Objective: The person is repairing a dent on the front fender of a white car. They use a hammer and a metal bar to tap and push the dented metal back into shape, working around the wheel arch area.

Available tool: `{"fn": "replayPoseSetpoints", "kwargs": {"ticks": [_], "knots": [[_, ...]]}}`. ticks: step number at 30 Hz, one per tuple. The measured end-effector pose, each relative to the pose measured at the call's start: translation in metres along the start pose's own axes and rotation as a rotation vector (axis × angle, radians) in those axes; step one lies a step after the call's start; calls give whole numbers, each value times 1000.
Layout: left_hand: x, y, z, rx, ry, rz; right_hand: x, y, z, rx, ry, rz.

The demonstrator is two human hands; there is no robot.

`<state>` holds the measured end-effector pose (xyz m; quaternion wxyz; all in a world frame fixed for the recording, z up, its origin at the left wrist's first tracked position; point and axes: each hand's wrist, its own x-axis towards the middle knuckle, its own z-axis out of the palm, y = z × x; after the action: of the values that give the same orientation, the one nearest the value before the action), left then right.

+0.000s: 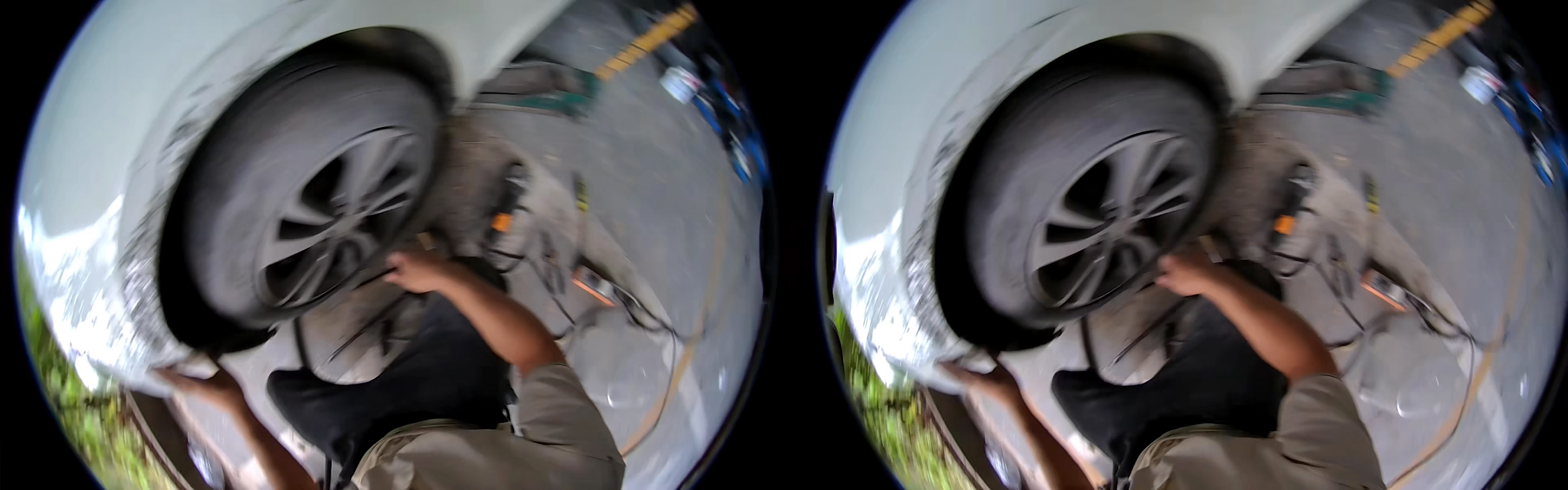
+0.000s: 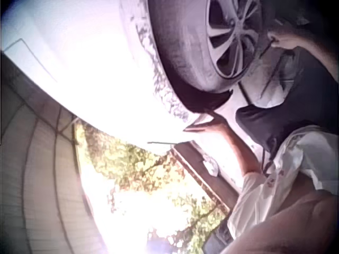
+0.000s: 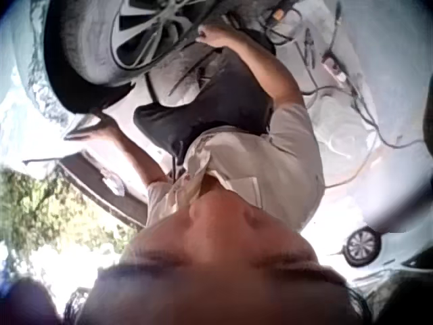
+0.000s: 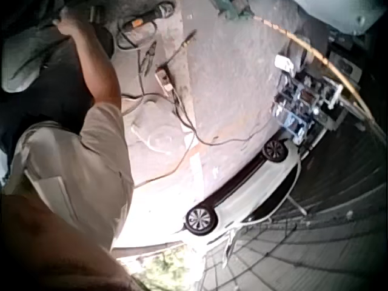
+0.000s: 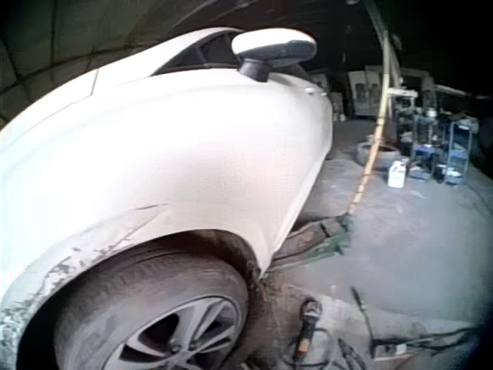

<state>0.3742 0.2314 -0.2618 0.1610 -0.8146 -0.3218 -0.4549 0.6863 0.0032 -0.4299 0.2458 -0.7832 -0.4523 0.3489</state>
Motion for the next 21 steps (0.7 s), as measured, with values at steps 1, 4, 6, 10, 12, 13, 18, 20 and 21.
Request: {"fn": "replayPoseSetpoints", "kwargs": {"ticks": [1, 4, 6, 10, 12, 13, 18, 20, 21], "knots": [[4, 0, 5, 0, 81, 105, -8, -12, -9, -20, -11, 29], [10, 16, 13, 224, 94, 127, -38, -17, -13, 1, 75, 7], [14, 6, 30, 193, 144, 189, -55, -28, -6, 18, 131, 19], [22, -1, 37, 255, 197, 230, -86, -44, -8, 7, 97, 25], [25, -7, 29, 273, 207, 163, -81, -41, -6, 15, 117, -10], [26, -6, 29, 298, 250, 206, -79, -38, -6, 16, 131, -18], [24, -13, 76, 183, 310, 87, -66, -8, -7, 109, 199, 51], [22, -13, 73, 231, 317, 105, -58, -2, -11, 108, 193, 49], [22, -11, 73, 238, 311, 113, -58, 0, -14, 112, 188, 53]]}}
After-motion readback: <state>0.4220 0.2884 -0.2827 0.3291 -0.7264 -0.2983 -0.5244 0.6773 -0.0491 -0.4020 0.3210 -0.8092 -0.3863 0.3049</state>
